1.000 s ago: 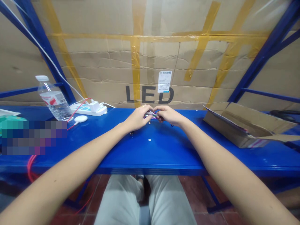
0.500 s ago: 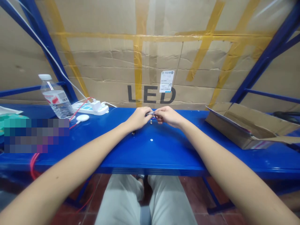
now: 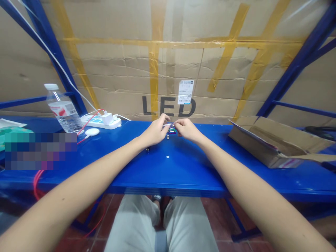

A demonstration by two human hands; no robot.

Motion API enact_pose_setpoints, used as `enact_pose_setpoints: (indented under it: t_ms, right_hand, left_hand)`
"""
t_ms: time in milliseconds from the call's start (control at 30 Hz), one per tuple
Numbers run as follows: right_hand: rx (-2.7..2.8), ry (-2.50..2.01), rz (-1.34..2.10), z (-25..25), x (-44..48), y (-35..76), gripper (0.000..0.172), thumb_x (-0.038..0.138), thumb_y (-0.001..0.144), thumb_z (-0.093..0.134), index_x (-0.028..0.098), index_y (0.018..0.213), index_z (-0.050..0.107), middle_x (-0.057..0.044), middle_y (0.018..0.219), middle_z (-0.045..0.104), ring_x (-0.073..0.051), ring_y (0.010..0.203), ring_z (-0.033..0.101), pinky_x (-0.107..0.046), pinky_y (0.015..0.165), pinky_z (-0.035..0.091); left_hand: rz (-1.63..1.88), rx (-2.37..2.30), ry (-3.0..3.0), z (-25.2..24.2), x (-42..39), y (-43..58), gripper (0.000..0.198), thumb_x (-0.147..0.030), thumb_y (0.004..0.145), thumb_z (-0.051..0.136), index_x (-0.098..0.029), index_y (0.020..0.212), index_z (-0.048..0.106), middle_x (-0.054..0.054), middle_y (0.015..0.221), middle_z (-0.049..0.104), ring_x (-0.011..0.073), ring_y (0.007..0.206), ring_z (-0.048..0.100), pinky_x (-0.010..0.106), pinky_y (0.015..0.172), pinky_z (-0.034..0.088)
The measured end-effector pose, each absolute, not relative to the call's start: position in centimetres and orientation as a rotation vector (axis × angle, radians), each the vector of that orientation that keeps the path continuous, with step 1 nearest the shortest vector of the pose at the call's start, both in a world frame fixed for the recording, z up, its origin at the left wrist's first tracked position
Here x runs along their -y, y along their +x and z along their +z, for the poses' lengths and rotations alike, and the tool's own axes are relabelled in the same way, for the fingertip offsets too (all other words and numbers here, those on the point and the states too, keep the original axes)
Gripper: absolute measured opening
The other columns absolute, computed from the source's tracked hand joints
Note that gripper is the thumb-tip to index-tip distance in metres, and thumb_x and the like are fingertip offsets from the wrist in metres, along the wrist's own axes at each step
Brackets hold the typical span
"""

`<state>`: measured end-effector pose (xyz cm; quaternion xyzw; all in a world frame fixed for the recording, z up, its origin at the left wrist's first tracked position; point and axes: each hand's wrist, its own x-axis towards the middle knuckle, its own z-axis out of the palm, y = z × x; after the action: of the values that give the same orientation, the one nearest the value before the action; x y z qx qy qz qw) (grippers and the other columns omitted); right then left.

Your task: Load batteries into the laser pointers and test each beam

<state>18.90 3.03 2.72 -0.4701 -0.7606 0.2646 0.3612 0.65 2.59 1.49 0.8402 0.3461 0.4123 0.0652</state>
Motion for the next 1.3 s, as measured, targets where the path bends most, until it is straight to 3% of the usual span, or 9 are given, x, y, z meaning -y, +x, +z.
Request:
enact_pose_setpoints:
  t_ms: [200,367,533,667,800,933,1067,1167,1300]
  right_hand:
    - [2.098,-1.237,0.379,2.8,-2.8,18.7,0.027,0.015,0.085,0.040,0.018,0.060,0.049,-0.001,0.056,0.053,-0.014,0.061,0.047,-0.026,0.058,0.032]
    - [2.205,-1.257,0.165,2.6,-2.9,18.5,0.026,0.013,0.087,0.040,0.015,0.072,0.062,-0.008,0.075,0.067,-0.017,0.071,0.055,-0.026,0.065,0.034]
    - [2.270,-1.273,0.048,2.8,-2.3,18.2,0.028,0.011,0.089,0.040,0.013,0.082,0.066,-0.014,0.091,0.071,-0.020,0.082,0.060,-0.027,0.073,0.037]
    - [2.124,-1.242,0.257,2.7,-2.7,18.5,0.027,0.012,0.089,0.039,0.013,0.085,0.066,-0.012,0.089,0.071,-0.019,0.083,0.062,-0.027,0.073,0.041]
    - [1.927,-1.232,0.655,2.4,-3.8,19.4,0.020,0.017,0.088,0.043,0.016,0.084,0.063,-0.003,0.062,0.060,-0.016,0.057,0.056,-0.026,0.057,0.043]
    - [1.835,-1.201,0.996,2.6,-4.1,20.1,0.016,0.020,0.087,0.048,0.016,0.074,0.057,-0.004,0.061,0.058,-0.015,0.050,0.054,-0.027,0.049,0.044]
    - [1.839,-1.164,1.151,3.0,-4.0,20.4,0.018,0.025,0.087,0.053,0.014,0.079,0.065,-0.011,0.078,0.070,-0.018,0.066,0.063,-0.029,0.061,0.051]
    - [1.893,-1.008,1.144,3.0,-4.0,20.5,0.020,0.028,0.084,0.057,0.014,0.082,0.071,-0.009,0.090,0.074,-0.019,0.083,0.065,-0.030,0.075,0.050]
    - [1.865,-0.767,1.384,2.8,-3.5,20.1,0.020,0.030,0.077,0.064,0.012,0.077,0.073,-0.011,0.079,0.073,-0.022,0.084,0.066,-0.034,0.080,0.048]
  left_hand:
    - [1.253,-1.026,2.743,1.8,-3.0,0.0,0.013,-0.018,0.090,0.055,-0.019,0.099,0.065,0.006,0.100,0.072,0.0208,0.095,0.066,0.035,0.087,0.050]
    - [1.260,-1.030,2.839,1.4,-3.1,0.1,0.016,-0.020,0.091,0.056,-0.019,0.101,0.069,0.007,0.097,0.070,0.0199,0.091,0.066,0.034,0.086,0.051]
    - [1.224,-1.106,2.883,1.3,-3.3,0.0,0.016,-0.021,0.091,0.058,-0.018,0.099,0.071,0.008,0.094,0.068,0.0206,0.088,0.065,0.034,0.083,0.051]
    - [1.224,-1.162,2.763,1.7,-3.4,-0.2,0.014,-0.017,0.088,0.059,-0.017,0.097,0.070,0.007,0.095,0.071,0.0217,0.091,0.065,0.036,0.085,0.050]
    - [1.296,-1.210,2.462,2.0,-3.9,-0.8,0.016,-0.011,0.080,0.062,-0.018,0.093,0.068,0.003,0.090,0.073,0.0178,0.081,0.065,0.033,0.077,0.051]
    - [1.359,-1.133,2.217,2.3,-4.7,-1.5,0.014,-0.014,0.078,0.067,-0.015,0.091,0.069,0.005,0.087,0.072,0.0166,0.078,0.065,0.033,0.074,0.052]
    - [1.338,-0.981,2.213,2.9,-4.2,-1.5,0.016,-0.015,0.077,0.069,-0.015,0.093,0.072,0.007,0.091,0.074,0.0175,0.081,0.066,0.035,0.079,0.053]
    - [1.282,-0.870,2.237,3.1,-3.3,-0.9,0.016,-0.016,0.078,0.069,-0.017,0.092,0.075,0.007,0.096,0.076,0.0192,0.088,0.068,0.037,0.085,0.053]
    - [1.244,-0.713,2.152,2.9,-2.7,-0.2,0.015,-0.019,0.076,0.072,-0.016,0.090,0.075,0.009,0.103,0.076,0.0232,0.100,0.068,0.041,0.096,0.050]
